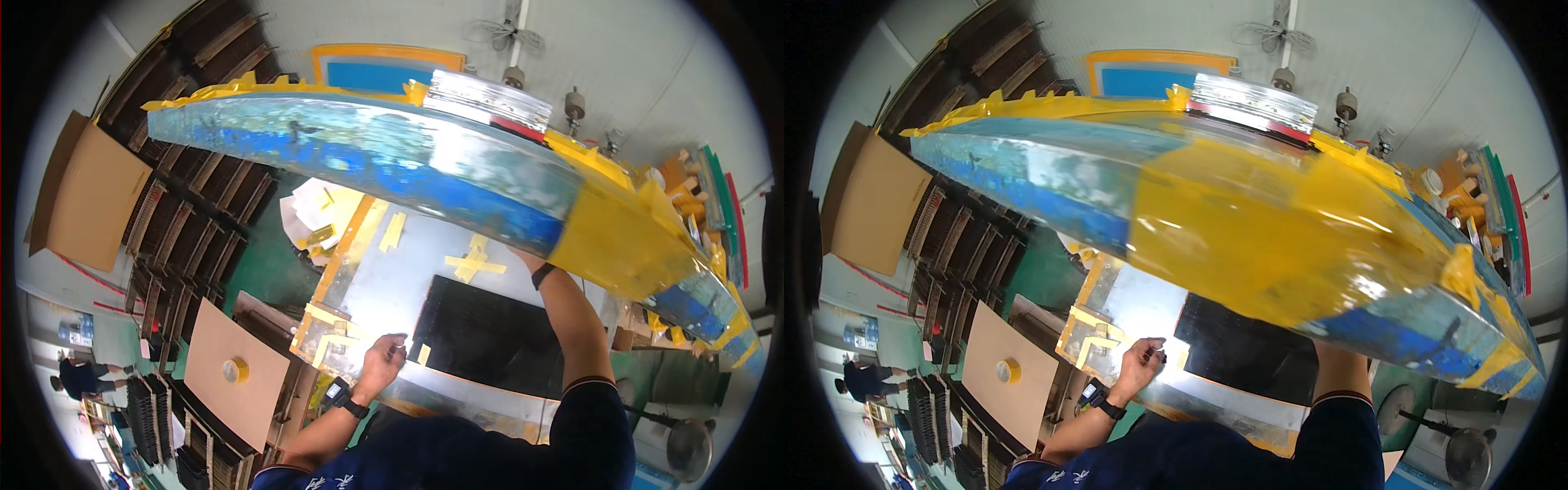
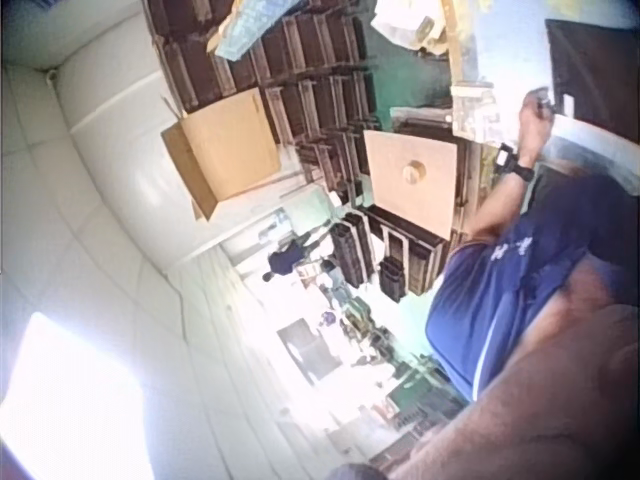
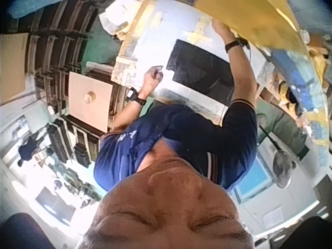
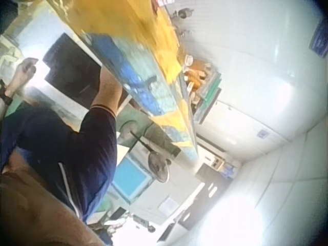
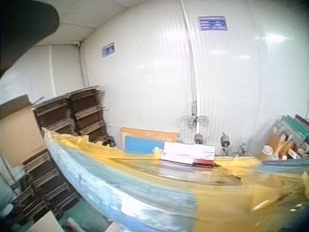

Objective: Preparing a screen printing frame by removing old tape and setting up a board for printing.

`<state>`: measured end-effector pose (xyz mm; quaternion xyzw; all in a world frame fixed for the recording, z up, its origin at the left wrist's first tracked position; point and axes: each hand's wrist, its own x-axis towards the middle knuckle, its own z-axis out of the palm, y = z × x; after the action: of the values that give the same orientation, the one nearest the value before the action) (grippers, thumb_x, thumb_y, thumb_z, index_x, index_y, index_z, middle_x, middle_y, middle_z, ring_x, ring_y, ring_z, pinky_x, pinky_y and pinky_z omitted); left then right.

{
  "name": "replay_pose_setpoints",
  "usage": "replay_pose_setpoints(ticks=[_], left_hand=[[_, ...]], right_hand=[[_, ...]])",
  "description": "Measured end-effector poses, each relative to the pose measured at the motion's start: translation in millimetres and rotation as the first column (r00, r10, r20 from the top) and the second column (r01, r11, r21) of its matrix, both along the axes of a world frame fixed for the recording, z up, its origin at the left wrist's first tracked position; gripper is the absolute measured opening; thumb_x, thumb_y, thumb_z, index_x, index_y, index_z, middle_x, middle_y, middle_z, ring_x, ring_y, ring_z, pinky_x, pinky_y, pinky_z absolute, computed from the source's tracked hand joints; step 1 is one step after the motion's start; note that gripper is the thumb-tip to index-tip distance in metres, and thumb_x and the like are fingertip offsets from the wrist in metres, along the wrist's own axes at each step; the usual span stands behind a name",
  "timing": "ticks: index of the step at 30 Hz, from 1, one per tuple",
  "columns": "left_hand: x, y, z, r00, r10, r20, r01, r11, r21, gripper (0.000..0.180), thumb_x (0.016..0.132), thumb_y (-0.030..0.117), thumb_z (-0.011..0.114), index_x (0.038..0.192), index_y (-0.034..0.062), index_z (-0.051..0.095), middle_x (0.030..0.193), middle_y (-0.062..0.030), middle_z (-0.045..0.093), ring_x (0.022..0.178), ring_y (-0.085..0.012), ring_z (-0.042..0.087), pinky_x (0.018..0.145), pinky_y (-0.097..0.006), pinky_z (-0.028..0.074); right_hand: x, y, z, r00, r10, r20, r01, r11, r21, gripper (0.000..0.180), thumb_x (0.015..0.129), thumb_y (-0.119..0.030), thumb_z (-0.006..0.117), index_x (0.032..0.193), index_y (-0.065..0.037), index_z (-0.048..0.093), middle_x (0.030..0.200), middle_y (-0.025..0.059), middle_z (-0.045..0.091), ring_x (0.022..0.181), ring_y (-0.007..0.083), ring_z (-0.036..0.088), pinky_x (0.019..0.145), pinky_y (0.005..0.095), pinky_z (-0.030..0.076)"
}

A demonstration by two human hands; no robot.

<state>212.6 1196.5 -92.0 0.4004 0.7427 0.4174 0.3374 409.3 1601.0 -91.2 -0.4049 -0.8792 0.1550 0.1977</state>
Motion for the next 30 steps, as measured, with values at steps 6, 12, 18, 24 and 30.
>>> replay_pose_setpoints(ticks=[6,12,18,24,30], left_hand=[[3.3,-2.7,3.4,0.998,0.02,-0.058,-0.02,1.0,0.003,0.027,0.087,-0.002,0.06,0.114,0.0013,0.066,0.099,-0.0111,0.066,0.073,-0.0173,0.065,0.069,-0.029,0.054],[-1.9,-1.2,9.8,0.999,0.01,-0.05,-0.008,0.998,0.056,0.027,0.084,0.0,0.062,0.111,0.0024,0.067,0.104,-0.0159,0.068,0.072,-0.0258,0.067,0.067,-0.034,0.055],[1.0,-2.2,12.3,0.999,0.008,-0.052,-0.005,0.999,0.05,0.026,0.085,0.001,0.061,0.11,0.0011,0.067,0.103,-0.0168,0.068,0.07,-0.0269,0.067,0.066,-0.035,0.055],[-1.0,-4.1,11.9,0.999,0.018,-0.049,-0.017,0.999,0.035,0.026,0.085,0.001,0.061,0.11,0.0014,0.067,0.1,-0.0173,0.067,0.069,-0.0269,0.066,0.065,-0.035,0.054],[0.5,-4.0,6.5,1.0,0.021,-0.007,-0.021,0.999,0.047,0.024,0.085,0.0,0.061,0.109,-0.0004,0.067,0.1,-0.0176,0.067,0.068,-0.026,0.065,0.065,-0.034,0.053]], right_hand=[[-37.5,21.7,-33.0,0.952,0.16,0.262,-0.157,0.987,-0.033,0.018,0.089,-0.017,0.066,0.101,-0.003,0.068,0.108,0.0187,0.068,0.104,0.0362,0.065,0.088,0.0449,0.052],[-41.6,32.0,-28.4,0.928,0.336,0.162,-0.353,0.931,0.091,0.019,0.084,0.001,0.055,0.101,-0.004,0.062,0.098,0.019,0.064,0.098,0.0385,0.062,0.084,0.0472,0.051],[-49.8,32.9,-19.4,0.941,0.326,0.087,-0.336,0.933,0.133,0.016,0.077,0.0,0.064,0.093,-0.002,0.061,0.093,0.0181,0.067,0.09,0.0394,0.064,0.08,0.0471,0.052],[-49.7,30.6,-0.9,0.96,0.279,0.033,-0.254,0.914,-0.316,0.023,0.072,-0.009,0.074,0.092,-0.001,0.065,0.086,0.0176,0.068,0.079,0.0351,0.068,0.072,0.0405,0.054],[-35.7,30.0,0.6,0.928,0.336,0.164,-0.294,0.926,-0.236,0.015,0.074,-0.01,0.074,0.085,-0.001,0.067,0.089,0.0157,0.069,0.084,0.0287,0.069,0.073,0.0362,0.054]])
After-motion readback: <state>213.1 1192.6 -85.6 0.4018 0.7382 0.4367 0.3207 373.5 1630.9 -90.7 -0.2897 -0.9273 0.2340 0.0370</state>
